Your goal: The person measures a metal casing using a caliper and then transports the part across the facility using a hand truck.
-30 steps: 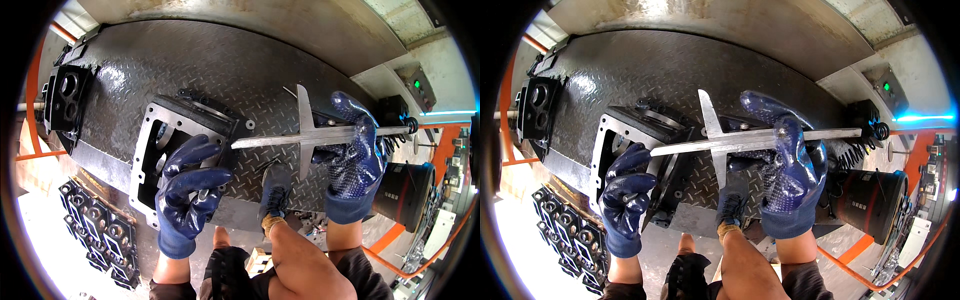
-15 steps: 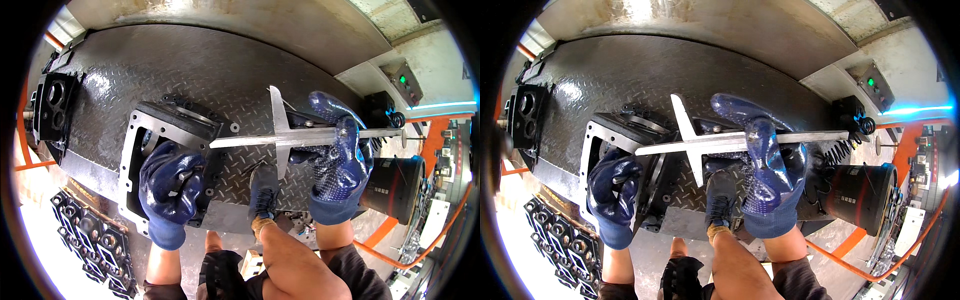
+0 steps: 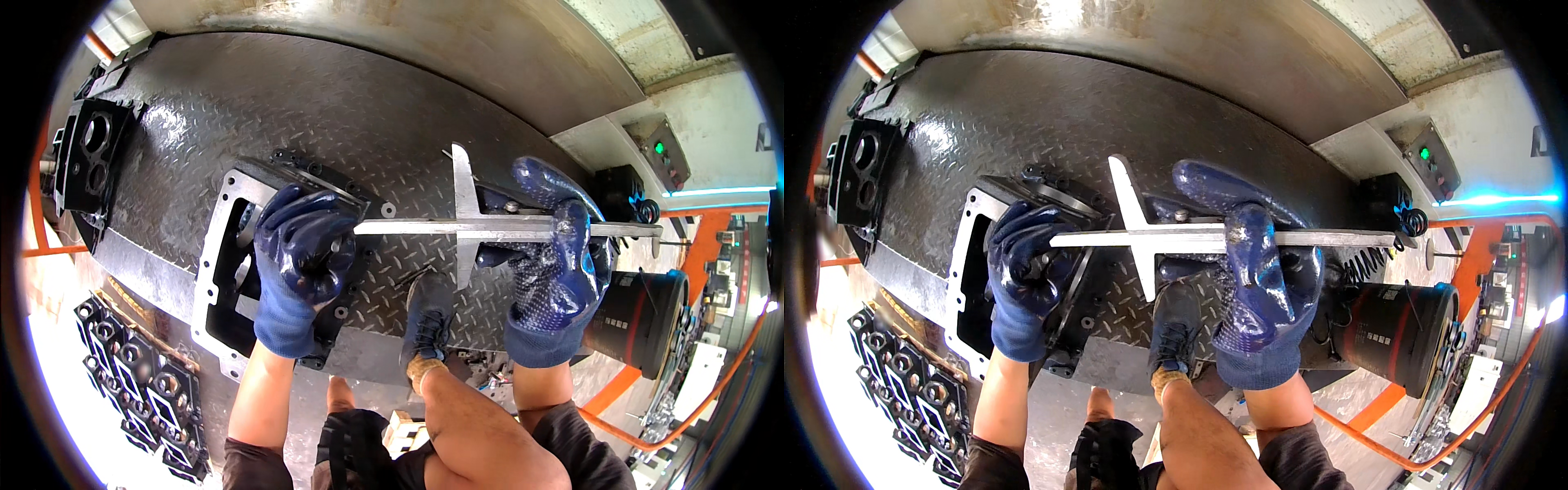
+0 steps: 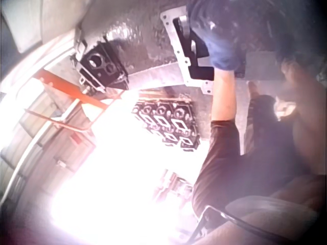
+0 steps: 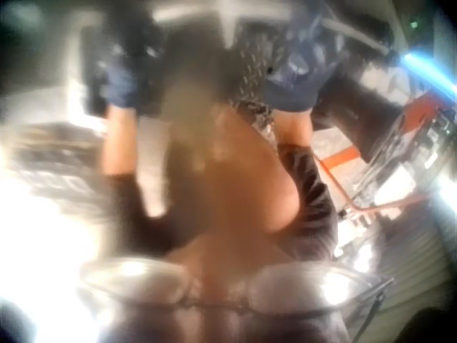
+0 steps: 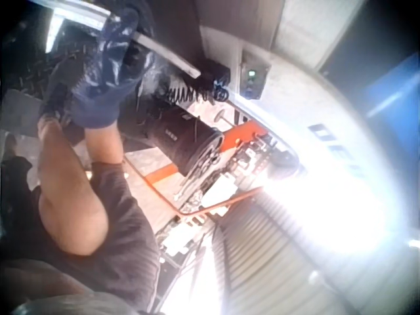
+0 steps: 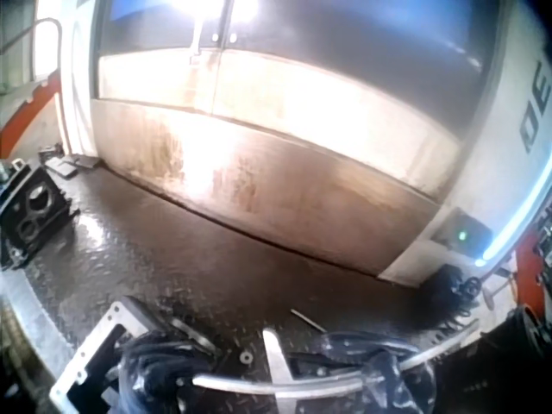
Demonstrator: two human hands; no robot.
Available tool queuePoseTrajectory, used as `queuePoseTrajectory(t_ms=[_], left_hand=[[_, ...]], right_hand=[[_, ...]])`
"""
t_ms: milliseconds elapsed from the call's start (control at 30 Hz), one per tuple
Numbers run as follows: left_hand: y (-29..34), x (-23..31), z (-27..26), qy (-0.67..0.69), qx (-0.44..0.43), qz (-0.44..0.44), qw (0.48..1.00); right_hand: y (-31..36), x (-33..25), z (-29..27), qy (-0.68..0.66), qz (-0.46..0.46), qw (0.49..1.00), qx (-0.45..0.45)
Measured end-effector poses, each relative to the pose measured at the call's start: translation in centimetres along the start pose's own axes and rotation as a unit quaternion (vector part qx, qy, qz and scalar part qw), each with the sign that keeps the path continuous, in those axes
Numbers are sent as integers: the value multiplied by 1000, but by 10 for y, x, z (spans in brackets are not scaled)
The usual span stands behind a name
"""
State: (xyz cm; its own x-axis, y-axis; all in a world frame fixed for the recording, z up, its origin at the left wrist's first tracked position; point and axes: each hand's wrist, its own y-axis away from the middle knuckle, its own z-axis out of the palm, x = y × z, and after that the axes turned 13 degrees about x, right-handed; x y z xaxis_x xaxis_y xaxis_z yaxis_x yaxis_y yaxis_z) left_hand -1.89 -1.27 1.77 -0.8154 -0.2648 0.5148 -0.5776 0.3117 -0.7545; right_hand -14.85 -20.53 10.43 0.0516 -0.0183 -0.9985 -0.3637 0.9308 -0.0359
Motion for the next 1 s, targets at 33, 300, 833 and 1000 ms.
queuePoseTrajectory(t_ms=[33, 300, 833, 1000], left_hand=[[-4, 0, 5, 22, -5, -7, 1000], [-3, -6, 8, 26, -11, 7, 1000], [8, -15, 5, 53, -41, -12, 998], [10, -21, 8, 85, -4, -9, 996]], right_hand=[[-2, -5, -2, 6, -6, 1000, 10], [-2, -1, -6, -4, -10, 1000, 2], [3, -19, -4, 122, -217, 963, -100], [18, -59, 8, 215, -401, 874, -169]])
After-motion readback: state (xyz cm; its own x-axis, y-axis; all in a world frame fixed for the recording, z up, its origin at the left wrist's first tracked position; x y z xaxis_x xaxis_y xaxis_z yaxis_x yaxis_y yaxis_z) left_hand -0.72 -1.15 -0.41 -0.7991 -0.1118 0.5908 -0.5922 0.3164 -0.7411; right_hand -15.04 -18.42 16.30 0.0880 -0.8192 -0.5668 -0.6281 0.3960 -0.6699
